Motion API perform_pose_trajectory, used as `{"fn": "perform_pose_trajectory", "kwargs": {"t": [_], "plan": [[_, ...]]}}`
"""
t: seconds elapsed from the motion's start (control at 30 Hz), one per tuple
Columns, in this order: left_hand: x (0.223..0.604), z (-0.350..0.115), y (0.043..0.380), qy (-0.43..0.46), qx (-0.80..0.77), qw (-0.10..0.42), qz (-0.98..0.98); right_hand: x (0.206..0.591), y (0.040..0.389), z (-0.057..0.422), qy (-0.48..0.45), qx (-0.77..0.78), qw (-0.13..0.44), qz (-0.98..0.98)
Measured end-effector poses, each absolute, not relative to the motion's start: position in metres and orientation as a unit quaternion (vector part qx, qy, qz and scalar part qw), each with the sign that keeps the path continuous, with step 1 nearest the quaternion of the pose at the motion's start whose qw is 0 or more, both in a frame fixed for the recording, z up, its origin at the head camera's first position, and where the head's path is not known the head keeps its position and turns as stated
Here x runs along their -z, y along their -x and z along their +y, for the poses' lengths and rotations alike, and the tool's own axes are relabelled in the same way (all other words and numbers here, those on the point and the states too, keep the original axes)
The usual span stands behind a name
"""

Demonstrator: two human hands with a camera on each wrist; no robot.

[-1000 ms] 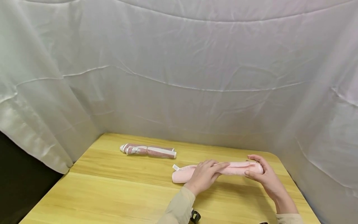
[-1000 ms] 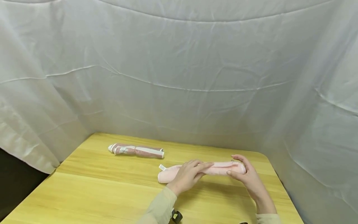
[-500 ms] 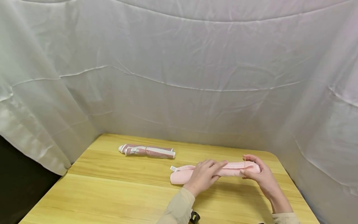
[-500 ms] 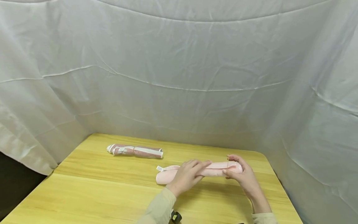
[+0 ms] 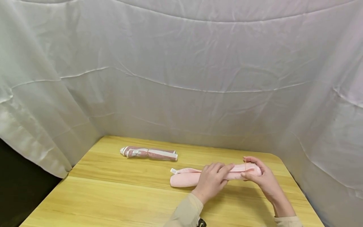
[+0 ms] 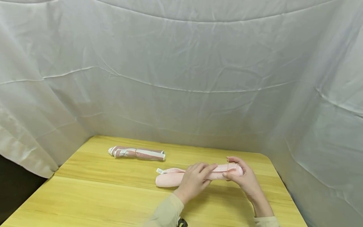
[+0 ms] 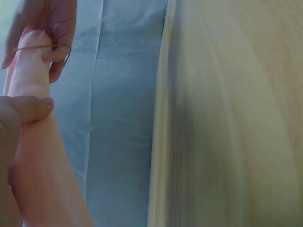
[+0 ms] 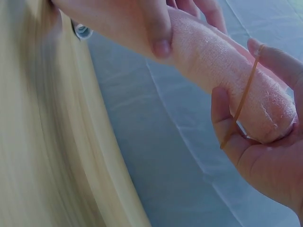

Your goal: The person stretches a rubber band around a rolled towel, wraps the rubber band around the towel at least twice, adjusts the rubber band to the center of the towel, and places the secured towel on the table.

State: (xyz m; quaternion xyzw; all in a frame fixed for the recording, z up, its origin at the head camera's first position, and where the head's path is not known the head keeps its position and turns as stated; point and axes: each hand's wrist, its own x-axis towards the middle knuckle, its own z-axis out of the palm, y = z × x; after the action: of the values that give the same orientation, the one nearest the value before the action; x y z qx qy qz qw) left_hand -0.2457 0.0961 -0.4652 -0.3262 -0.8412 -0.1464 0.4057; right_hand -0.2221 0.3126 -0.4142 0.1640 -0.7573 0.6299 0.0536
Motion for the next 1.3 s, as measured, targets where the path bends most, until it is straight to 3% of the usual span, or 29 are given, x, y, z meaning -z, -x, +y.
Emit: {"fn": "perform_pose_trajectory", "kwargs": {"t": [0.6,1.07,1.3], "plan": [[0.464,0.092,0.250,0.368,0.180,0.530,-0.743,0.404,0.211,0.293,-0.191,-0.484,0.058,-0.852],[0.460,0.091,0.248,0.367,0.195,0.552,-0.723,0.403,0.209,0.287,-0.197,-0.528,0.017,-0.826],[0.456,0.093,0.248,0.328,0.243,0.559,-0.722,0.412,0.214,0.285,-0.174,-0.639,-0.045,-0.748]]}}
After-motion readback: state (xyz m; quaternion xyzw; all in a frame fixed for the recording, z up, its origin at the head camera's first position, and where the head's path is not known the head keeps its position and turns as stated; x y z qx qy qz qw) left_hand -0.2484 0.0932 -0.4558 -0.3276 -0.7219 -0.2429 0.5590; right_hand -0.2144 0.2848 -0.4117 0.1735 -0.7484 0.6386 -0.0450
